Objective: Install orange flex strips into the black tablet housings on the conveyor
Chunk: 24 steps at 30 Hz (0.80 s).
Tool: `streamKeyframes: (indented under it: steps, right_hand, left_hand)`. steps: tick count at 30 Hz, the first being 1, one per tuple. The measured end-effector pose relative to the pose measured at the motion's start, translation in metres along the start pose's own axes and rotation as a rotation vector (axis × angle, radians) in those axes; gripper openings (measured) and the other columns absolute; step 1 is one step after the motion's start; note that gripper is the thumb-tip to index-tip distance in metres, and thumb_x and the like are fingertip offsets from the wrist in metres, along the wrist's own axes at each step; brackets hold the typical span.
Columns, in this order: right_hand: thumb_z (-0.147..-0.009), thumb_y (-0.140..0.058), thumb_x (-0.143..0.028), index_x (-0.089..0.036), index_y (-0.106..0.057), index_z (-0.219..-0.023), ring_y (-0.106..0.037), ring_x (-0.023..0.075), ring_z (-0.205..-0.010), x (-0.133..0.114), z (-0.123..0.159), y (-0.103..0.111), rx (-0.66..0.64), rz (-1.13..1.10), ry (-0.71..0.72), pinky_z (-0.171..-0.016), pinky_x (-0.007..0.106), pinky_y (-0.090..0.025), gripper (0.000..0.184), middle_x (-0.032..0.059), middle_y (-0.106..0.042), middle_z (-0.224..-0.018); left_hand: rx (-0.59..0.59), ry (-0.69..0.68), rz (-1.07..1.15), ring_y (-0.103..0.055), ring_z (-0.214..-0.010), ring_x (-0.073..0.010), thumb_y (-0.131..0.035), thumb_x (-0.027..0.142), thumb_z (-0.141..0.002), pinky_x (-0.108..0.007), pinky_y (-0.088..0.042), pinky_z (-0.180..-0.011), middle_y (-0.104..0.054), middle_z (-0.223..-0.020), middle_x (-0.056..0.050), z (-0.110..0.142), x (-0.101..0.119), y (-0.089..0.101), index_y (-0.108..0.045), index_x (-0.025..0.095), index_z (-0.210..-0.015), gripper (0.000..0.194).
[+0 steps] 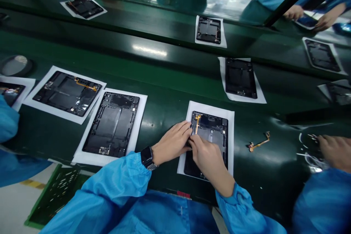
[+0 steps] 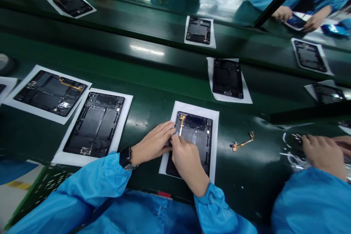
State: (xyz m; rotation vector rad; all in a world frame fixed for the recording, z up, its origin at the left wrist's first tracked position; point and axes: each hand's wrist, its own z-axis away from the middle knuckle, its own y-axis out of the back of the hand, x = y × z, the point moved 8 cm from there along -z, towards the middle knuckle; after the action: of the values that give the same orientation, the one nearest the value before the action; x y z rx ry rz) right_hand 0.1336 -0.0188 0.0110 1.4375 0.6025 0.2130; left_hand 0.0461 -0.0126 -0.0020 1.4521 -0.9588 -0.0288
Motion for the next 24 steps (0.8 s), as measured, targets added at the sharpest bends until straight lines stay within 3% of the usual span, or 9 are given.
streamKeyframes:
  steps: [6, 16, 18, 21, 24]
  right_hand:
    - [-0.099, -0.041, -0.023, -0.019, -0.056, -0.089, -0.063, 0.019, -0.058, 0.02, 0.009, 0.007, 0.058, -0.023, -0.079, -0.051, 0.027, -0.033, 0.018, 0.0044, -0.067, -0.072]
    - [-0.096, -0.041, -0.017, -0.018, -0.058, -0.09, -0.065, 0.0199, -0.062, 0.004, 0.002, -0.002, 0.037, -0.038, -0.1, -0.052, 0.027, -0.034, 0.019, 0.0064, -0.068, -0.075]
    - [-0.096, -0.045, -0.022, -0.019, -0.061, -0.096, -0.066, 0.0208, -0.068, 0.018, 0.007, 0.003, 0.105, -0.205, -0.162, -0.059, 0.028, -0.042, 0.017, 0.0062, -0.07, -0.081]
    - [-0.093, -0.053, -0.031, -0.021, -0.063, -0.102, -0.067, 0.0222, -0.086, 0.063, 0.024, 0.011, 0.352, -0.689, -0.361, -0.078, 0.034, -0.051, 0.016, 0.0066, -0.07, -0.095]
    - [-0.089, -0.057, -0.035, -0.021, -0.061, -0.095, -0.065, 0.0194, -0.076, 0.112, 0.052, 0.007, 0.63, -1.183, -0.589, -0.069, 0.034, -0.054, 0.016, 0.0027, -0.064, -0.084]
  left_hand:
    - [0.011, 0.002, -0.015, -0.036, -0.141, -0.029, -0.077, 0.029, -0.079, -0.045, -0.038, -0.114, -0.047, -0.142, -0.02, 0.0, 0.002, 0.002, -0.038, 0.015, -0.131, 0.066]
    - [-0.005, 0.001, -0.023, -0.035, -0.141, -0.0297, -0.075, 0.028, -0.081, -0.044, -0.035, -0.116, -0.045, -0.142, -0.019, 0.001, -0.002, -0.003, -0.039, 0.012, -0.131, 0.064]
    - [-0.017, 0.001, -0.043, -0.037, -0.139, -0.03, -0.078, 0.031, -0.078, -0.043, -0.035, -0.115, -0.046, -0.141, -0.019, 0.002, 0.001, 0.0, -0.04, 0.011, -0.13, 0.068]
    - [-0.019, 0.029, -0.106, -0.041, -0.135, -0.0305, -0.076, 0.032, -0.08, -0.042, -0.04, -0.11, -0.048, -0.139, -0.018, -0.006, 0.007, 0.013, -0.045, 0.011, -0.126, 0.06]
    - [0.012, 0.056, -0.202, -0.047, -0.128, -0.0297, -0.061, 0.026, -0.091, -0.042, -0.044, -0.102, -0.053, -0.132, -0.015, -0.034, 0.009, 0.028, -0.052, 0.012, -0.117, 0.031]
